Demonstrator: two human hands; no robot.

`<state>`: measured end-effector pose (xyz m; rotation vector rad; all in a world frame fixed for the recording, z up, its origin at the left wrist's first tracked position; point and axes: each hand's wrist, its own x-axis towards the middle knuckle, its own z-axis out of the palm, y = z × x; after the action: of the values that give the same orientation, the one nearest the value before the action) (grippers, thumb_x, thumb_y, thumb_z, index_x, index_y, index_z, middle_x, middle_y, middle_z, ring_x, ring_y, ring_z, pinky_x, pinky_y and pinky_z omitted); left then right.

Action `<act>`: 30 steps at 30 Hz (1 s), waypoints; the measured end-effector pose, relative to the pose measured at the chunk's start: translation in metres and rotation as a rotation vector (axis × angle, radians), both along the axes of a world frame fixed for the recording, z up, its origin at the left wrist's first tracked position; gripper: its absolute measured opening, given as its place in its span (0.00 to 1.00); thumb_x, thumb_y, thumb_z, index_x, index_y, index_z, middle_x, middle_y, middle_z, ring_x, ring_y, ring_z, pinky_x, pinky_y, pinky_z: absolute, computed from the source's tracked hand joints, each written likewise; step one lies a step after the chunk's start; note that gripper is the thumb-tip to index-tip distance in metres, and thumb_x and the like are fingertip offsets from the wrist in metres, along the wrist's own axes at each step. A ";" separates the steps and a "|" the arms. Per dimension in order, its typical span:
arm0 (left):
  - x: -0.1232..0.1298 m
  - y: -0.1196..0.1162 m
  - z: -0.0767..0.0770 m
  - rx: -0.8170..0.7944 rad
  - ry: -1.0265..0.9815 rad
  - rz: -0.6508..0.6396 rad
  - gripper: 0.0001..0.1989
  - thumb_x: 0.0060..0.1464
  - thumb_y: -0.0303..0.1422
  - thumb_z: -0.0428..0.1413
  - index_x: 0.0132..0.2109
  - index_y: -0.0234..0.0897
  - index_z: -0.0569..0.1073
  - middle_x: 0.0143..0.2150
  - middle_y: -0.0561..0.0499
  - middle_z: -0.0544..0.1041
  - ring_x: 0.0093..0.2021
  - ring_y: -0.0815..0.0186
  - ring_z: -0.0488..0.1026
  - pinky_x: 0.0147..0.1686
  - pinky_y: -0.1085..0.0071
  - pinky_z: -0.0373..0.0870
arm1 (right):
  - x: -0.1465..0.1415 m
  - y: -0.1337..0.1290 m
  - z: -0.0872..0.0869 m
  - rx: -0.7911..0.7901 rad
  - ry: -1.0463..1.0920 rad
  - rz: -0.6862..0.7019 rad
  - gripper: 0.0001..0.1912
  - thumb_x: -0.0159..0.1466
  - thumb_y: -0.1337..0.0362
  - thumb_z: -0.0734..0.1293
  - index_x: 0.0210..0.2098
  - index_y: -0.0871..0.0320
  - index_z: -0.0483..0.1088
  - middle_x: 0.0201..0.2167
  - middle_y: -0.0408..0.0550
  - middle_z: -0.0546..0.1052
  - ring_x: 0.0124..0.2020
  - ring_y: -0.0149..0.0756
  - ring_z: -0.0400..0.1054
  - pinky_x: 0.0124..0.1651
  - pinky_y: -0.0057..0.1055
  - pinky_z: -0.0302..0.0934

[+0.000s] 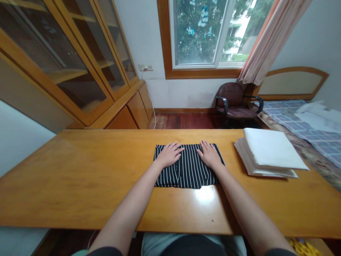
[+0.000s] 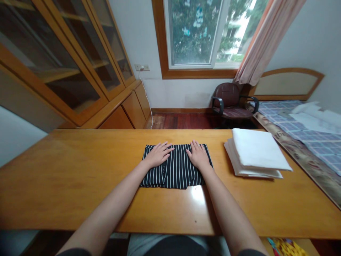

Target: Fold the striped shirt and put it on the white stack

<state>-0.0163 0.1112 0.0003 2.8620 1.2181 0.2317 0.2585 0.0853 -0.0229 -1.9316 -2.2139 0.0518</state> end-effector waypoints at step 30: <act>-0.001 0.001 0.001 -0.003 -0.009 -0.012 0.24 0.68 0.42 0.43 0.68 0.53 0.61 0.72 0.54 0.59 0.72 0.58 0.50 0.70 0.50 0.48 | -0.038 -0.082 0.004 0.069 0.046 0.087 0.34 0.73 0.48 0.51 0.69 0.63 0.56 0.71 0.57 0.53 0.73 0.47 0.44 0.71 0.52 0.40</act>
<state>-0.0170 0.1118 0.0008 2.8615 1.1987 0.2426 0.2202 0.0037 -0.0184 -1.7800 -2.2383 0.0321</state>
